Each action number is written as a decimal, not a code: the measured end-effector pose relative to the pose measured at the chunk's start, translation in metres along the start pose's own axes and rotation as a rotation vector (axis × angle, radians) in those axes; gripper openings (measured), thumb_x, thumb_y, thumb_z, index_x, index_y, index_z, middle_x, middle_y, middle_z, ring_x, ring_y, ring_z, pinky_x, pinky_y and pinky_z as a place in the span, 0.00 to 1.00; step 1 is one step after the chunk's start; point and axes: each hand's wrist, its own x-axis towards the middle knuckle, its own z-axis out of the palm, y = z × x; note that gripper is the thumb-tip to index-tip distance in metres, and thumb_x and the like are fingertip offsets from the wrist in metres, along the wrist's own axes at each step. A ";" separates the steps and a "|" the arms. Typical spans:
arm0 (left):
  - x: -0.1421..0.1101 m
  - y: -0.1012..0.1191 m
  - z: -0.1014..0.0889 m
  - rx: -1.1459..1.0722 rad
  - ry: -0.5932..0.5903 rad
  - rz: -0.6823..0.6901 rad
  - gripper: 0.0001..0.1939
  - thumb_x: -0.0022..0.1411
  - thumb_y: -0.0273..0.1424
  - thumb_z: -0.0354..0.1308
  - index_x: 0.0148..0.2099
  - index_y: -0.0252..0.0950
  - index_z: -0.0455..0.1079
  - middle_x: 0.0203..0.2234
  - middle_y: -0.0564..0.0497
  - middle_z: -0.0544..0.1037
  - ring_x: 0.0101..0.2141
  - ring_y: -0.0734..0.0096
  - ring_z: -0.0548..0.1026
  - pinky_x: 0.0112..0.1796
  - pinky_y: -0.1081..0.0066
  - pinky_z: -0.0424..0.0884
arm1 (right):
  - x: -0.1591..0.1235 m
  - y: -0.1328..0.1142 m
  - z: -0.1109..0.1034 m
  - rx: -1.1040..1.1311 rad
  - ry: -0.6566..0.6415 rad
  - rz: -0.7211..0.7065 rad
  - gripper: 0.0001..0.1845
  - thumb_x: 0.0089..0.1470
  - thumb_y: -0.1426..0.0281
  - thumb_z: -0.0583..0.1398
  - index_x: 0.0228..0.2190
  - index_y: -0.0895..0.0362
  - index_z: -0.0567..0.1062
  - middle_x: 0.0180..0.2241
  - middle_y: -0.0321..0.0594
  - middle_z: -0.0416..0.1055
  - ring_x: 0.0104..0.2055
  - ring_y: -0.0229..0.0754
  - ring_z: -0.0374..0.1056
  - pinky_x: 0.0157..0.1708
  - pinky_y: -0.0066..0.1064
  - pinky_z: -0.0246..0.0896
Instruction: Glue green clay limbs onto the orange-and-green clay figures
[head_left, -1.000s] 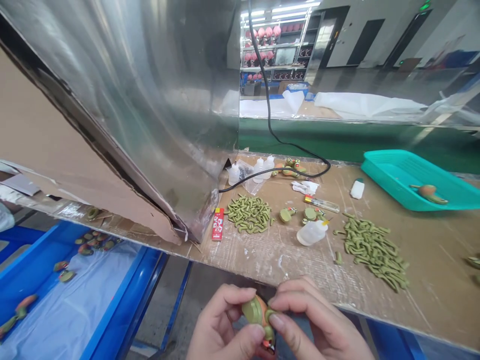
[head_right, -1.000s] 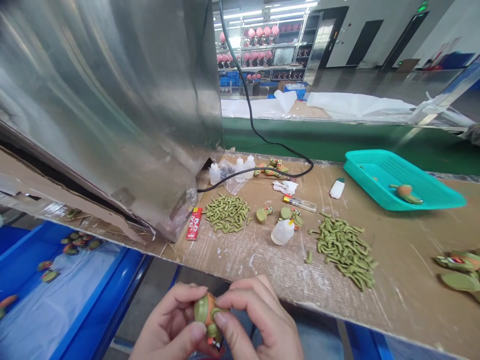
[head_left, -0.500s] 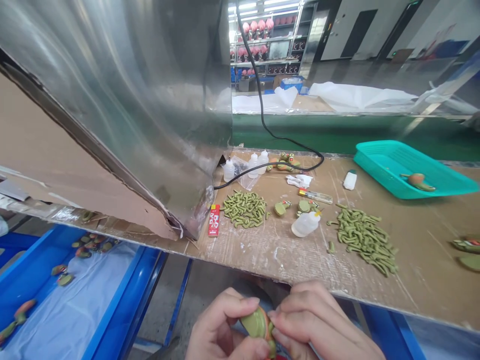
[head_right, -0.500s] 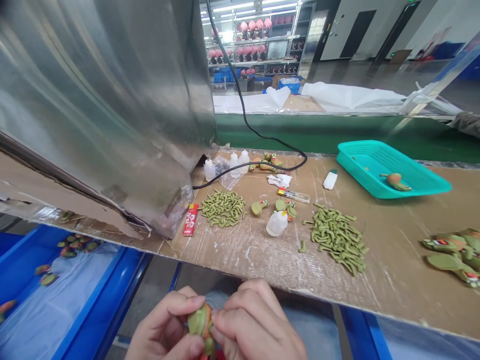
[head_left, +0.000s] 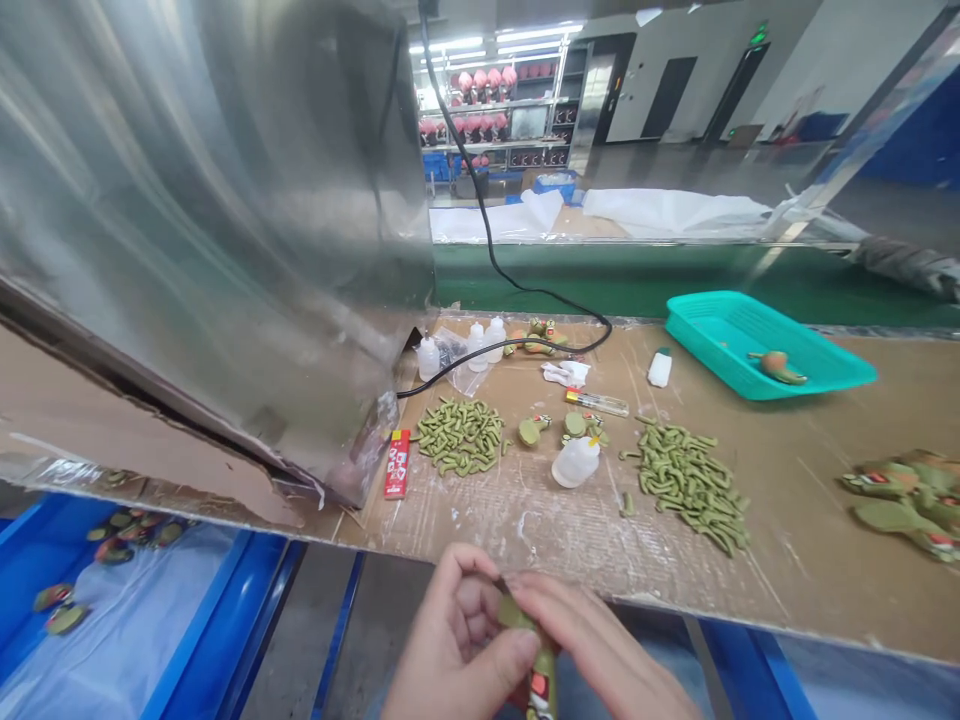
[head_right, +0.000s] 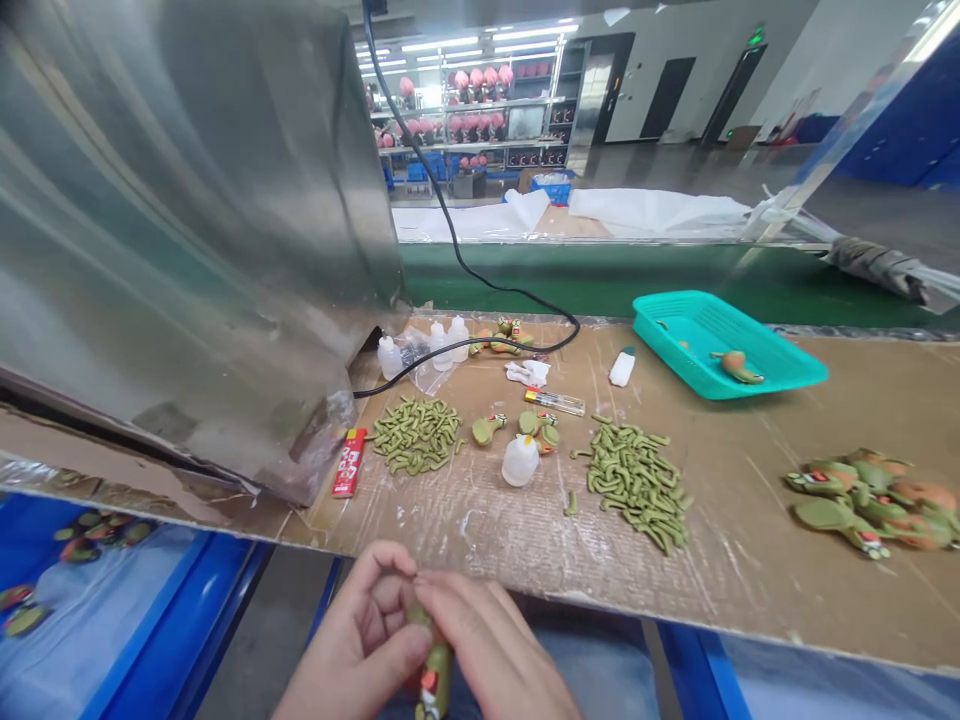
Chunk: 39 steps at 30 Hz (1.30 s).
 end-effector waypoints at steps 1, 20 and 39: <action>0.006 -0.001 0.002 0.117 -0.056 0.017 0.18 0.53 0.44 0.59 0.38 0.43 0.54 0.23 0.58 0.72 0.20 0.76 0.71 0.21 0.76 0.66 | -0.004 0.005 -0.001 -0.041 0.011 0.006 0.35 0.48 0.58 0.66 0.55 0.47 0.62 0.50 0.40 0.68 0.48 0.49 0.67 0.45 0.31 0.67; 0.139 0.045 0.009 1.425 0.149 0.660 0.04 0.60 0.27 0.54 0.36 0.35 0.70 0.36 0.50 0.74 0.40 0.62 0.71 0.41 0.56 0.68 | 0.023 0.075 -0.025 -0.482 0.482 0.389 0.21 0.55 0.57 0.54 0.46 0.56 0.67 0.37 0.43 0.70 0.36 0.48 0.66 0.34 0.37 0.64; 0.075 0.030 0.015 0.852 -0.096 0.336 0.11 0.54 0.21 0.55 0.38 0.41 0.69 0.35 0.49 0.71 0.39 0.59 0.69 0.42 0.58 0.64 | 0.003 0.022 -0.006 0.579 0.546 0.581 0.14 0.55 0.59 0.58 0.40 0.53 0.67 0.39 0.41 0.70 0.39 0.42 0.67 0.36 0.28 0.65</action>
